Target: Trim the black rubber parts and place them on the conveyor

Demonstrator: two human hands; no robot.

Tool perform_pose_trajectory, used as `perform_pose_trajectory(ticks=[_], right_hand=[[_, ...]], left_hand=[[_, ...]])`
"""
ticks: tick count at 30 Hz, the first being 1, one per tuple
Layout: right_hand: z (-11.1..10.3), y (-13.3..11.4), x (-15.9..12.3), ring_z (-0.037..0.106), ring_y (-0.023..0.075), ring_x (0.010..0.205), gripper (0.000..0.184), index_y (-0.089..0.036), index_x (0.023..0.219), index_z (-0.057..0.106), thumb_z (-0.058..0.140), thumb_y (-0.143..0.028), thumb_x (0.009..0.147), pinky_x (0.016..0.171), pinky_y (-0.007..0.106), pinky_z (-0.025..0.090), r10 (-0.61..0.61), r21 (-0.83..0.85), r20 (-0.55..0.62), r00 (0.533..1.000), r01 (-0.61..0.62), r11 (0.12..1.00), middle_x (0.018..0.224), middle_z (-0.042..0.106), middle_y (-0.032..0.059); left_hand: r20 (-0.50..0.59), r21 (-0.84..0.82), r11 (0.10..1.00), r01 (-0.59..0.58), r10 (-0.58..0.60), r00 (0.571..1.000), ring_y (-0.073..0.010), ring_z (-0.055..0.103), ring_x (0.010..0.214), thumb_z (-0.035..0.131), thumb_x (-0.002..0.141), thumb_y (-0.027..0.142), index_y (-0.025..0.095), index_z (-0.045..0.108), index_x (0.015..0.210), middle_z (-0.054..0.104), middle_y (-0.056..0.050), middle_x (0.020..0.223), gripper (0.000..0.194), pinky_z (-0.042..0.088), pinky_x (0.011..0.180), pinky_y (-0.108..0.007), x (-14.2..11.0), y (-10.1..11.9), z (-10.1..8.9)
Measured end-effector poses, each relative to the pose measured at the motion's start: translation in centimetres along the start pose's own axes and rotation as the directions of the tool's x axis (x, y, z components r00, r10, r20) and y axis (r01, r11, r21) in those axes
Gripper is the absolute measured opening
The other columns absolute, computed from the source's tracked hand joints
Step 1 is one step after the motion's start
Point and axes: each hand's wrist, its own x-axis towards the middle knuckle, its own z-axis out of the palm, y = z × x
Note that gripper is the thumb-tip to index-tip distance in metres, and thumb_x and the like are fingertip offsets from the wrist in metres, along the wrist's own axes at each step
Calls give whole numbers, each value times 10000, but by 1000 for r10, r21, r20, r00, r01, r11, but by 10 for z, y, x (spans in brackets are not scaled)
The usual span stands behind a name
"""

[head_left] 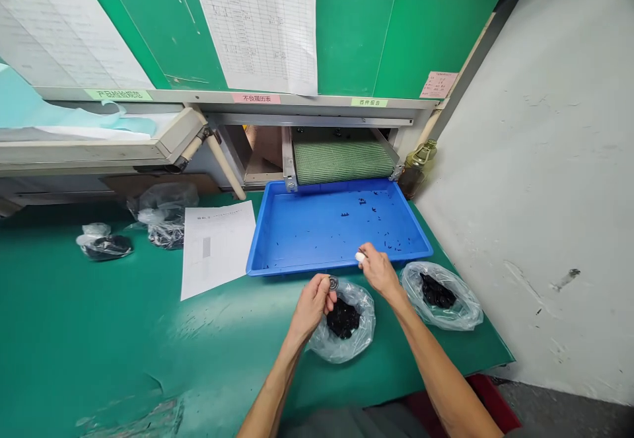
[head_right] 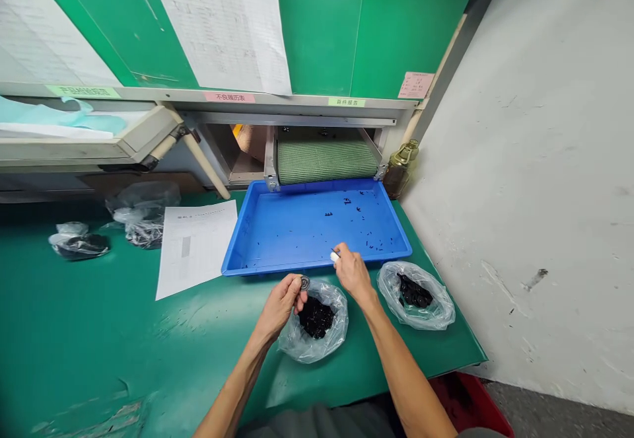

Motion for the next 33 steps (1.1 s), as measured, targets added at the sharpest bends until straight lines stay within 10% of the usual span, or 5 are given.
perform_pose_trajectory(ticks=[12,18,27,33], right_hand=[[-9,7,18,512,144,632,222,-192,699,587,443,-258,854,623,225,353,-36,-86,-41,998,33,996,688,579,10],[-6,21,17,555,167,671,200,-187,797,620,427,-171,847,642,250,372,-2,-135,-74,997,-8,991,734,614,32],[-10,26,23,585,186,1012,522,-175,1225,520,349,2,764,830,283,428,-10,-171,-82,997,-4,985,1181,598,109],[7,-3,-4,638,168,793,316,-237,1073,605,420,-115,848,671,228,397,-17,-190,85,996,33,981,873,704,22]], left_hand=[[-32,-122,989,84,-88,996,-156,628,643,514,852,476,165,567,934,667,-27,751,325,486,565,-257,-10,-8,-10],[60,184,983,15,-26,998,-218,654,797,451,894,446,202,622,922,715,-51,856,300,499,729,-318,-26,-8,-16],[258,653,723,-223,64,964,-208,638,711,325,948,338,263,607,992,694,-37,813,296,463,647,-293,-42,-16,1],[151,583,807,-94,6,989,-225,679,736,349,932,402,245,604,980,723,-51,807,303,502,658,-302,-40,-26,-6]])
